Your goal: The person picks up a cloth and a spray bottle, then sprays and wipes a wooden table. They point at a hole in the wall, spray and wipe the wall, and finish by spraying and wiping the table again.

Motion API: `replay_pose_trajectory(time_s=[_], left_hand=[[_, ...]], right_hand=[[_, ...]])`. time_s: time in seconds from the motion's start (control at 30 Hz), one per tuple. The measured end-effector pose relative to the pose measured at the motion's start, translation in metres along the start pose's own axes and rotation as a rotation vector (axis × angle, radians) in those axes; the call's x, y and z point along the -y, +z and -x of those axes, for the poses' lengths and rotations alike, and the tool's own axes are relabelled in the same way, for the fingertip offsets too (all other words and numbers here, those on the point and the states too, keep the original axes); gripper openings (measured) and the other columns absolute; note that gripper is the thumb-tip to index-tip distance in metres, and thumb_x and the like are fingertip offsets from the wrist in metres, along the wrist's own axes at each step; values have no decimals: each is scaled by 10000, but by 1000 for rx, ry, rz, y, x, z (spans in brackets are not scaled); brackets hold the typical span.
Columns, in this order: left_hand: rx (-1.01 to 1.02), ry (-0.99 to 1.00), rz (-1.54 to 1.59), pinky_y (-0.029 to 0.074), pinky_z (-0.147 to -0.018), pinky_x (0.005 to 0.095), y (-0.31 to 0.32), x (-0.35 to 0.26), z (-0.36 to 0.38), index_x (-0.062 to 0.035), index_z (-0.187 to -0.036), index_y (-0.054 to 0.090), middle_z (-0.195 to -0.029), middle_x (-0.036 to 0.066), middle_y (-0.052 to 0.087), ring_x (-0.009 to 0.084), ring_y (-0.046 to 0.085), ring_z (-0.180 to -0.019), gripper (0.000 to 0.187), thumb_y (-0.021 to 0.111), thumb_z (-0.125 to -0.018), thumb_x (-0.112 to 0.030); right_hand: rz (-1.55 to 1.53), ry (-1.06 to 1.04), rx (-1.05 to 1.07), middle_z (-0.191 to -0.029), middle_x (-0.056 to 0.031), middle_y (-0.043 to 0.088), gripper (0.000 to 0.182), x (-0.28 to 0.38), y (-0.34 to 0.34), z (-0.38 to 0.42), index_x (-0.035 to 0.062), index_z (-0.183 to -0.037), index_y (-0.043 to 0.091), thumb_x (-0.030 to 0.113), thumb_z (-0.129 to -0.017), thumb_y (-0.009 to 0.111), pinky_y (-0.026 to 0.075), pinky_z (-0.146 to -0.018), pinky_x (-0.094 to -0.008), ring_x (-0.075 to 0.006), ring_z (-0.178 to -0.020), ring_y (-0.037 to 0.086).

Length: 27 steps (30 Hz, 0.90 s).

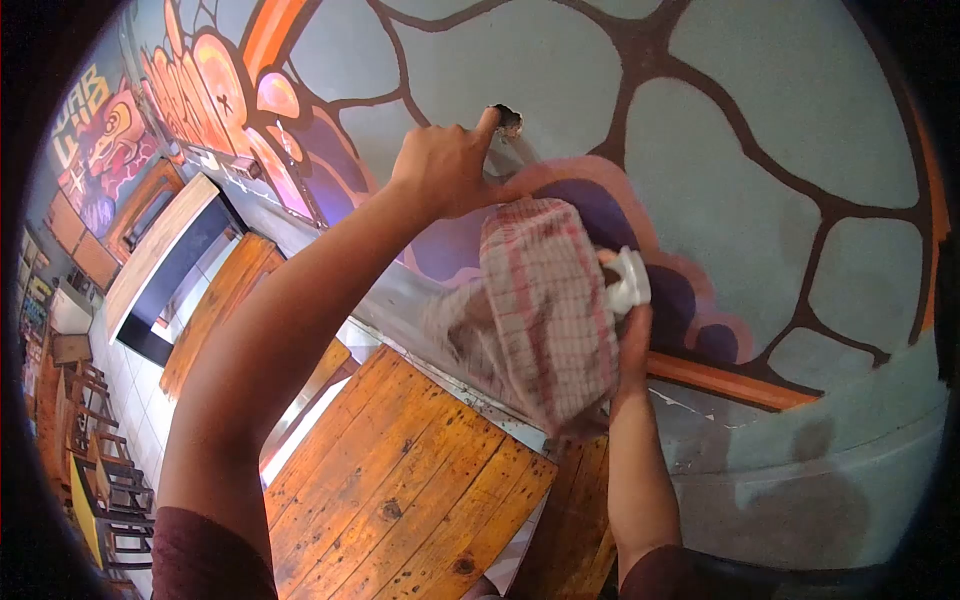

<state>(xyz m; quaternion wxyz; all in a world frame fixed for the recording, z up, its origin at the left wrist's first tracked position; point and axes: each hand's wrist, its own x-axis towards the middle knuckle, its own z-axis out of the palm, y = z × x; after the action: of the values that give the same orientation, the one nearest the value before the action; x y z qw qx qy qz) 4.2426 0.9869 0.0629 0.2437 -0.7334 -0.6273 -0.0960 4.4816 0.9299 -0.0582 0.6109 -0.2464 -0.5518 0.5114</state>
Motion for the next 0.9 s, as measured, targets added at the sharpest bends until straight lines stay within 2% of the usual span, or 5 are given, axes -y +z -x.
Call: replay_pose_trajectory(time_s=[0.07, 0.27, 0.43, 0.77, 0.9], left_hand=[[-43, -3, 163, 483, -547, 384, -1, 1, 9, -134, -1298, 416, -620, 83, 623, 285, 658, -608, 808, 693, -739, -647], [46, -12, 448, 474, -554, 393, -4, 13, 28, -153, -1322, 400, -628, 45, 600, 266, 637, -608, 784, 770, -719, -490], [39, -45, 385, 493, -589, 405, -8, 9, 14, -141, -1334, 412, -697, 75, 645, 289, 658, -650, 872, 775, -673, -577], [105, -42, 540, 524, -722, 401, 0, -5, -3, -28, -1369, 407, -777, 159, 677, 315, 693, -813, 1068, 777, -602, -671], [101, -81, 651, 520, -775, 432, 4, -3, -1, -84, -1337, 454, -858, 155, 695, 335, 681, -886, 968, 780, -614, -640]], right_hand=[[-109, 155, -68, -1255, -79, 579, 352, 5, -1, -11, 37, -1302, 538, 134, -966, 499, 403, -996, -327, -175, -1158, 535], [-21, 113, -67, -1264, -79, 575, 389, 2, -16, 4, 36, -1314, 526, 221, -974, 479, 398, -1010, -347, -198, -1165, 539], [67, 38, -95, -1268, -85, 570, 483, -9, -33, 26, 49, -1300, 541, 383, -1015, 340, 386, -1007, -364, -203, -1158, 538], [133, -6, -128, -1170, -71, 605, 392, 1, -46, 52, 35, -1196, 598, 331, -980, 458, 414, -969, -367, -190, -1104, 562], [-14, 134, -218, -1173, -70, 605, 379, -6, -51, 62, 37, -1191, 599, 312, -991, 433, 419, -966, -375, -190, -1101, 564]])
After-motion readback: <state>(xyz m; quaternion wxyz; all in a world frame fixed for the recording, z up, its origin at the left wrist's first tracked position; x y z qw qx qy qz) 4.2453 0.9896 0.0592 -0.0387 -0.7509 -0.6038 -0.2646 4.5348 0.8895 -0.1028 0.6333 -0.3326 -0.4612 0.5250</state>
